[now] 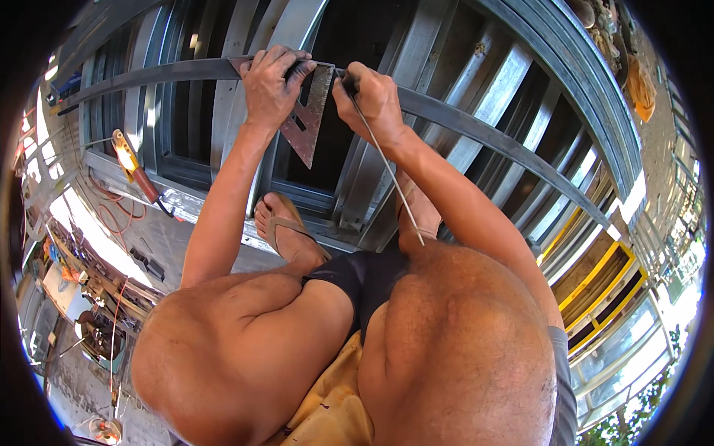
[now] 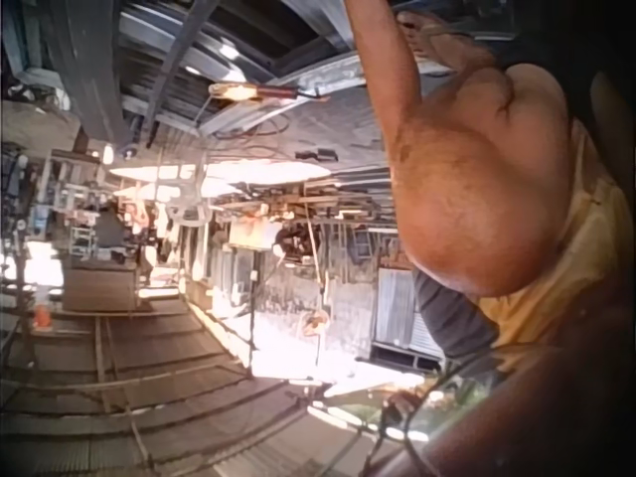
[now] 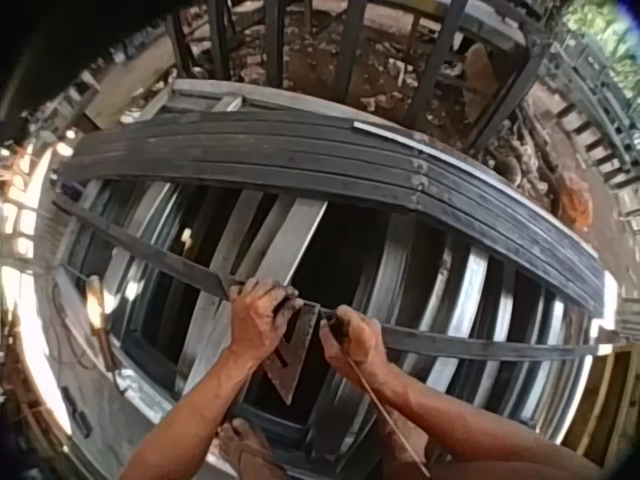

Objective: The person measures metal beams with a tape measure, aligns a triangle ruler, and marks cutting lines using a metal rod before handling an angle grinder.

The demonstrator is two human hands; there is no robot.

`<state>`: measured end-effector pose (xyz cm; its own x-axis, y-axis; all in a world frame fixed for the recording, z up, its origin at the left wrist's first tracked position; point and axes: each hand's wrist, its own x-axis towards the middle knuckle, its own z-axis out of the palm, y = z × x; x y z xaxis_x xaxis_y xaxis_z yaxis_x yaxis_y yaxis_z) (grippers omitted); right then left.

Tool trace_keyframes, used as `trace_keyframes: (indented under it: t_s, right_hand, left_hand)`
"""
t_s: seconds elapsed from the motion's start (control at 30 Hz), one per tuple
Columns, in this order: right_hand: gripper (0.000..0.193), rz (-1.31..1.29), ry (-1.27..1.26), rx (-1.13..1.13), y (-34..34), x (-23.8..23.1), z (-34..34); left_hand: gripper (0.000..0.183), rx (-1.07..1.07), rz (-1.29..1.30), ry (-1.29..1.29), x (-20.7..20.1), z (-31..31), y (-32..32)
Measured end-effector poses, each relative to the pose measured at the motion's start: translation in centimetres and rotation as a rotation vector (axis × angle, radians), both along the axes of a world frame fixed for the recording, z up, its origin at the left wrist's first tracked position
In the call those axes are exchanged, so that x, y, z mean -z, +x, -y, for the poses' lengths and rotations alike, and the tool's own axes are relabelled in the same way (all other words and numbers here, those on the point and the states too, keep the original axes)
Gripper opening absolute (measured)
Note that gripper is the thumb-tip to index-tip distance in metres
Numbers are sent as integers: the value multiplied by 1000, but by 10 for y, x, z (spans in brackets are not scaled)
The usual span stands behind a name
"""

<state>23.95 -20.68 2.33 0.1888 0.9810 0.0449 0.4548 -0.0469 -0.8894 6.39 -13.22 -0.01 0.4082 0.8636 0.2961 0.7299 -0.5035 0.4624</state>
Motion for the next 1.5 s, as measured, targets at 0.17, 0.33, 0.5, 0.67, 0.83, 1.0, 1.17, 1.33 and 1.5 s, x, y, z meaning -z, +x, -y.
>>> trace_keyframes:
  t_s: [0.17, 0.33, 0.5, 0.67, 0.83, 1.0, 1.17, 1.33, 1.5]
  right_hand:
    - [12, 114, 52, -179, 3, 2, 12]
    - [10, 81, 73, -452, 5, 7, 18]
    - [16, -150, -57, -9, 8, -2, 14]
    - [17, -95, -38, 19, 4, 2, -9]
    - [16, -3, -17, 6, 0, 2, -6]
    - [16, -25, -41, 8, 0, -4, -6]
    - [14, -48, -18, 11, 1, -2, -4]
    - [12, -54, -60, -16, 5, 1, -3]
    - [12, 5, 12, -22, 3, 1, -3]
  left_hand:
    - [20, -1, 6, -4, 1, 1, -2]
    - [20, -4, -4, -17, 1, 2, -2]
    - [18, 2, -3, -6, -3, 1, 0]
    - [18, -9, 3, -8, 0, 1, -1]
    - [16, -5, -2, -14, -1, 2, 0]
    - [15, -12, -1, -6, -2, 2, 0]
    - [16, -14, 2, -9, -2, 2, 0]
    - [19, -9, 2, 3, 0, 2, -2]
    - [19, -5, -4, -6, 0, 1, -1]
